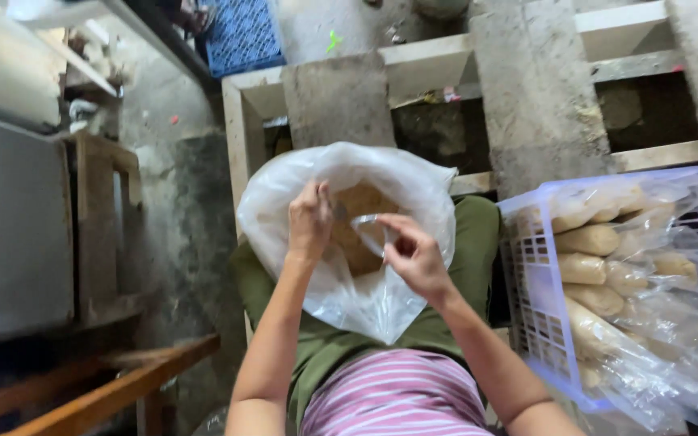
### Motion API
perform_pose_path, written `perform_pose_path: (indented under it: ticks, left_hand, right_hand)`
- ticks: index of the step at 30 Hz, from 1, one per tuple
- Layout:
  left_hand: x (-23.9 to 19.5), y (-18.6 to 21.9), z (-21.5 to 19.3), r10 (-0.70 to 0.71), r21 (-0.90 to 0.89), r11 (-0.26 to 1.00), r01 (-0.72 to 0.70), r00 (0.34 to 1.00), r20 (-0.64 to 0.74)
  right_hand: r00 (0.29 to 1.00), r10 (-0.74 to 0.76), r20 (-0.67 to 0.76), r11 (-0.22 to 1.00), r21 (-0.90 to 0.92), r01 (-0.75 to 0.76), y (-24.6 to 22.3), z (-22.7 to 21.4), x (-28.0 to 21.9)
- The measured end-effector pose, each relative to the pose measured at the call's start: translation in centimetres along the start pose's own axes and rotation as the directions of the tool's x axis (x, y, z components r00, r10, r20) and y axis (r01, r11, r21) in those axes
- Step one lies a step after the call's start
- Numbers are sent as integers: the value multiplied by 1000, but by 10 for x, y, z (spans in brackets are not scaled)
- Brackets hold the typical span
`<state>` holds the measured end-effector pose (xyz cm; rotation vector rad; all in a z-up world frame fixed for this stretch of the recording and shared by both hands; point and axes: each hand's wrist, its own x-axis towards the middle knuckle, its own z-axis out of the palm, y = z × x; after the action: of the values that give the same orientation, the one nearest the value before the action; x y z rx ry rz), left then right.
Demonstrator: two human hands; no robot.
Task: Packaging a thick food paste from a large bulk bag into smaller individual plastic bags using a spoon.
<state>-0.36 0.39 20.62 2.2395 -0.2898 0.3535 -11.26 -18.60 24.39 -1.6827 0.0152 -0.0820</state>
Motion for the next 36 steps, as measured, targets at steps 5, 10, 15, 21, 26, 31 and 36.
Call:
perform_pose_path:
  ticks: [5,10,15,21,26,31,36]
  left_hand:
    - [-46,-135,98,-478,-118,870,479,878,44]
    - [-74,-180,169,-557,-124,822,557,830,34]
    - [-74,-140,158,-497,-293,756,585,805,326]
    - [-87,-133,183,-649,-72,714,696,697,306]
    - [-86,-147,174,-703,-244,575,781,624,341]
    - [-63,-181,163,-704,-466,365,806,566,428]
    - [-60,-210,135,-736,-428,441,789,591,331]
  right_hand:
    - [994,99,51,975,192,-107,-11,-7,-23]
    - [981,179,69,943,274,-191,-9,-6,-41]
    - [969,239,71,949,194,-248,-16,-11,-49]
    - [975,203,87,968,135,-213,-22,-5,-47]
    - [974,202,106,978,36,-207,-15,-7,-48]
    - [968,221,117,974,-77,-213,-11,-7,-51]
    - [968,210,140,967,-178,-184,-10,0,-52]
